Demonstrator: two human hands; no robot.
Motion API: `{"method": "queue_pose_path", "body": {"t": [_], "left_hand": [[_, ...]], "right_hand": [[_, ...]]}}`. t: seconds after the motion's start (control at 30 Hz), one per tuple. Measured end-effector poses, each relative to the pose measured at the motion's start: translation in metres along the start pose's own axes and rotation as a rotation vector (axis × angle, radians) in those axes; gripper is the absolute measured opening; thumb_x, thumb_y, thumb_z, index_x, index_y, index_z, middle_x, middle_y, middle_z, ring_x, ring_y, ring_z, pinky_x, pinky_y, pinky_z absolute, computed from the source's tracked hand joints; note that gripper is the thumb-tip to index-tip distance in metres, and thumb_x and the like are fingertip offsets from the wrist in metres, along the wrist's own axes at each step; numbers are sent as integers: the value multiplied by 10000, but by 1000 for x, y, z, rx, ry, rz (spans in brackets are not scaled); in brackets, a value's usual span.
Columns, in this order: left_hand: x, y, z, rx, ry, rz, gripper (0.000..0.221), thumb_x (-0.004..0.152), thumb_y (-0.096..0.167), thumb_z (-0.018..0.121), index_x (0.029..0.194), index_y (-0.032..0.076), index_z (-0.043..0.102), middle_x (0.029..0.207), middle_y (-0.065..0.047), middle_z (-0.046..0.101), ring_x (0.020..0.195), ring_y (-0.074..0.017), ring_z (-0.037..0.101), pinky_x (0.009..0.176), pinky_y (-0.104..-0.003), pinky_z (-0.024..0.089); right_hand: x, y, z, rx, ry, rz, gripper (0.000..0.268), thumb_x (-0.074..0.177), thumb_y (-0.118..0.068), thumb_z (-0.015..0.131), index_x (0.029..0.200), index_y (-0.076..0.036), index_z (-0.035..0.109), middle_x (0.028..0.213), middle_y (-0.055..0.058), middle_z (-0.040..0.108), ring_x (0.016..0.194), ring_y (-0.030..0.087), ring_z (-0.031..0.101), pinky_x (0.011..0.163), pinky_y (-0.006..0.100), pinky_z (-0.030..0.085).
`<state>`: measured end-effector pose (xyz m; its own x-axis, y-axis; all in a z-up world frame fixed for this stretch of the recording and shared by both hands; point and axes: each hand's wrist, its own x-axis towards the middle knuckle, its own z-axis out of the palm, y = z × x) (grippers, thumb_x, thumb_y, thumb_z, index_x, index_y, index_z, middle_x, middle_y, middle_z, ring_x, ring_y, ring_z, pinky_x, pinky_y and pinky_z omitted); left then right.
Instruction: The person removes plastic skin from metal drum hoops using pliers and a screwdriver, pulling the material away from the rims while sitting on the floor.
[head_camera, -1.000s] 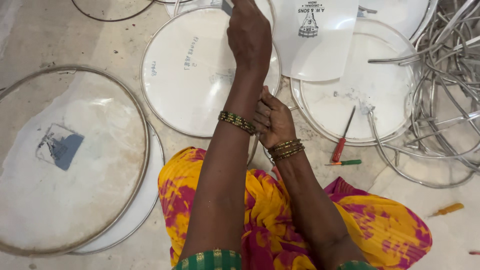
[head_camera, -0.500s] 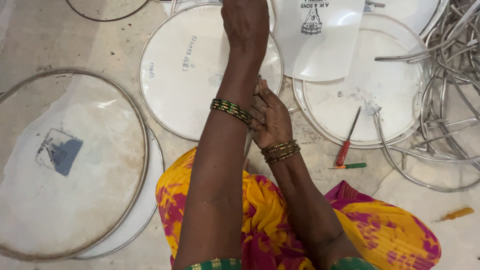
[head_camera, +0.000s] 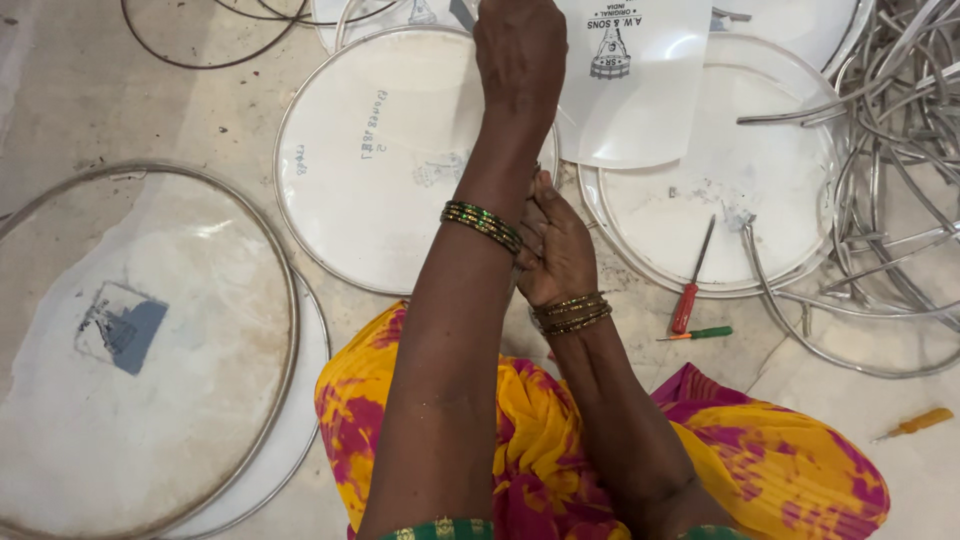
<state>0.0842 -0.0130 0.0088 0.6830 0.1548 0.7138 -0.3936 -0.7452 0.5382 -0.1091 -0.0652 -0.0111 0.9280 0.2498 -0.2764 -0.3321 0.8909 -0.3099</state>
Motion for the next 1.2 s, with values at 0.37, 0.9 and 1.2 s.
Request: {"method": "queue_pose_path", "body": {"t": [0.37,0.9,1.2], "left_hand": [[6,20,-2,-269,-161,-239,158,904,23,476,782,-30,562,622,-172,681,551,-313,741,527,-429,568],[11,26,-21,-260,-213,-340,169,1018,111,350,1063,-35,421,667,-206,689,484,-326,732,504,-401,565],[42,-37,-103,-281,-22,-516,308,1103,237,383,1297,1,424,827,-166,752,503,-251,726,453,-350,544]], "right_hand": [[1,-5,-3,-33,138,-30,186,1050,-297,598,963,-139,645,561,-108,457,391,7,302,335,185,223],[2,4,-3,-64,78,-27,196,1043,-319,602,929,-163,630,549,-127,398,397,-3,304,340,181,218],[-74,32,5,-222,21,160,235,1075,-298,530,919,-126,558,572,-104,371,421,18,288,375,202,242]]}}
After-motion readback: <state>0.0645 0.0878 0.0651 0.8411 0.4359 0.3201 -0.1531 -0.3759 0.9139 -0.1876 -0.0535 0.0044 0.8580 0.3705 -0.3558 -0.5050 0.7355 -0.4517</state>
